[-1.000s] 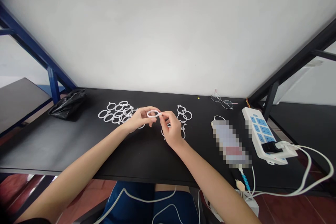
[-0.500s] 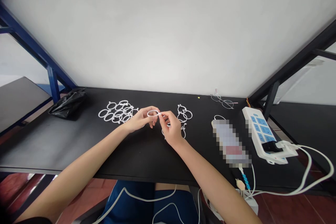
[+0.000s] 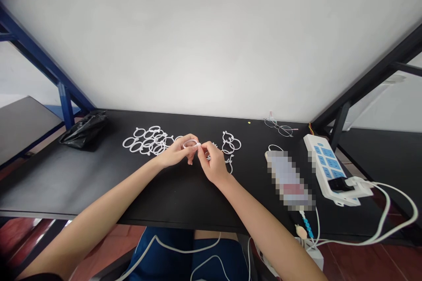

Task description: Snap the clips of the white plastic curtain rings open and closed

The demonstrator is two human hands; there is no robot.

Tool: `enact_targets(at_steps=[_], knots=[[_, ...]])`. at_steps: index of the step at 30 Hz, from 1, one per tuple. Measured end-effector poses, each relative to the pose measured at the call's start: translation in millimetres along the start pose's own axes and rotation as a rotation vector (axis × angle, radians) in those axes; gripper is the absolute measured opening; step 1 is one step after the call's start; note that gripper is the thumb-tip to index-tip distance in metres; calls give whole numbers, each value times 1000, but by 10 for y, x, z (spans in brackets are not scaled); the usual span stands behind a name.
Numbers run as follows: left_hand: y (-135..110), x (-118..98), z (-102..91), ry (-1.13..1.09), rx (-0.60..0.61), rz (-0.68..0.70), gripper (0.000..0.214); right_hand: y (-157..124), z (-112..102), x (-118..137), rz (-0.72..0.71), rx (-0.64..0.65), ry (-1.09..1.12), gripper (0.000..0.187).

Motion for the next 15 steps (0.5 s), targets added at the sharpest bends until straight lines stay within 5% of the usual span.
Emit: enact_targets(at_steps=[7, 15], knots=[[-28, -28, 33, -34, 96, -75, 19, -26, 3, -29, -8, 26, -25, 24], [-19, -34, 55, -8, 59, -64, 23, -14, 3, -51, -13, 50, -45, 27]])
Point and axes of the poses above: each hand's wrist, its own y-axis towards the middle knuckle, its own z-axis out of the palm, x = y × z, the point moved 2 cm from there along y, towards the middle knuckle, and after that the axes turned 15 degrees about -y, right-handed, at the moved point
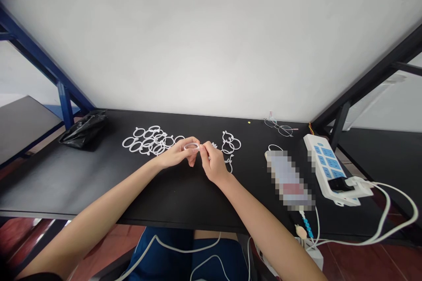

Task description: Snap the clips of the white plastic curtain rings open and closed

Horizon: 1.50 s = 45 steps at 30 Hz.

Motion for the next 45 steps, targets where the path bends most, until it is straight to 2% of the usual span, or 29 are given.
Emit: enact_targets(at_steps=[8, 28, 38, 45], knots=[[-1, 43, -30, 61, -19, 32, 32, 24, -7, 8, -51, -26, -60, 28], [12, 81, -38, 32, -12, 62, 32, -34, 81, 3, 11, -45, -24, 25], [-12, 16, -29, 109, -42, 49, 33, -23, 48, 14, 37, -19, 30, 27], [-12, 18, -20, 56, -60, 45, 32, -30, 26, 23, 101, 55, 89, 29]])
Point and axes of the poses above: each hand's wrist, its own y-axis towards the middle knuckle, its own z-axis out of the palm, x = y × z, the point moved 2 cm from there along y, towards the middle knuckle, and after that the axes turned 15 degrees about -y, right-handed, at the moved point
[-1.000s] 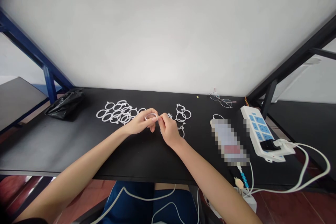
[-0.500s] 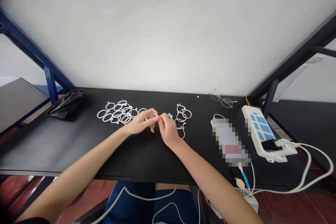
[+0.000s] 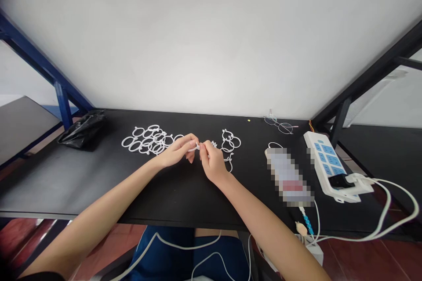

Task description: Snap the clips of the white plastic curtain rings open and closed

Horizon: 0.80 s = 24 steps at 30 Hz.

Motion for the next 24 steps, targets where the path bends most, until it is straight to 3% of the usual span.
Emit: enact_targets(at_steps=[14, 24], knots=[[24, -1, -5, -87, -28, 80, 22, -2, 30, 16, -49, 11, 7, 28], [30, 25, -28, -74, -49, 48, 21, -17, 36, 31, -58, 15, 4, 27]])
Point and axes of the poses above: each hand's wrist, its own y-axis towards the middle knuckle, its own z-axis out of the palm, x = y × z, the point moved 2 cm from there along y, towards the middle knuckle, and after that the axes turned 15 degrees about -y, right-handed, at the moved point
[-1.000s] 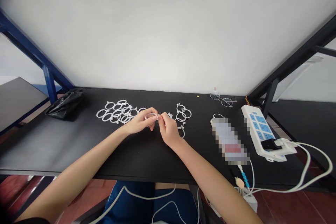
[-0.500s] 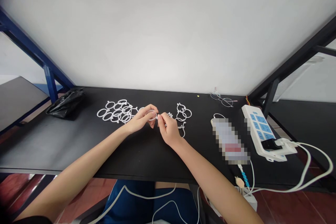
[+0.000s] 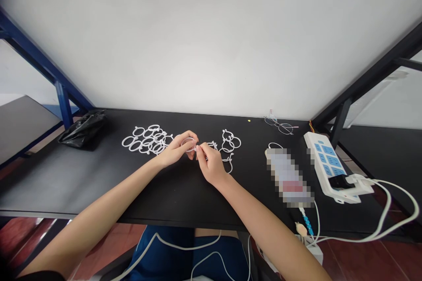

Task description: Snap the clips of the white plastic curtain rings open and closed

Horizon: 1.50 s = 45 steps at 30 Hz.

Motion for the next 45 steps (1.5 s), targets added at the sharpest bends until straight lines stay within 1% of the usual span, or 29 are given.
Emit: enact_targets(at_steps=[10, 15, 20, 25, 37, 45], knots=[[-6, -15, 13, -20, -49, -22, 22, 9, -5, 23, -15, 24, 4, 28], [-6, -30, 20, -43, -70, -27, 25, 8, 1, 17, -7, 34, 7, 28], [-15, -47, 35, -23, -36, -10, 25, 12, 0, 13, -10, 30, 10, 27], [-19, -51, 33, -23, -37, -13, 24, 17, -3, 16, -1, 28, 4, 29], [-16, -41, 15, -21, -32, -5, 9, 17, -9, 17, -4, 41, 10, 29], [-1, 4, 7, -15, -27, 8, 11, 16, -3, 2, 1, 51, 6, 30]])
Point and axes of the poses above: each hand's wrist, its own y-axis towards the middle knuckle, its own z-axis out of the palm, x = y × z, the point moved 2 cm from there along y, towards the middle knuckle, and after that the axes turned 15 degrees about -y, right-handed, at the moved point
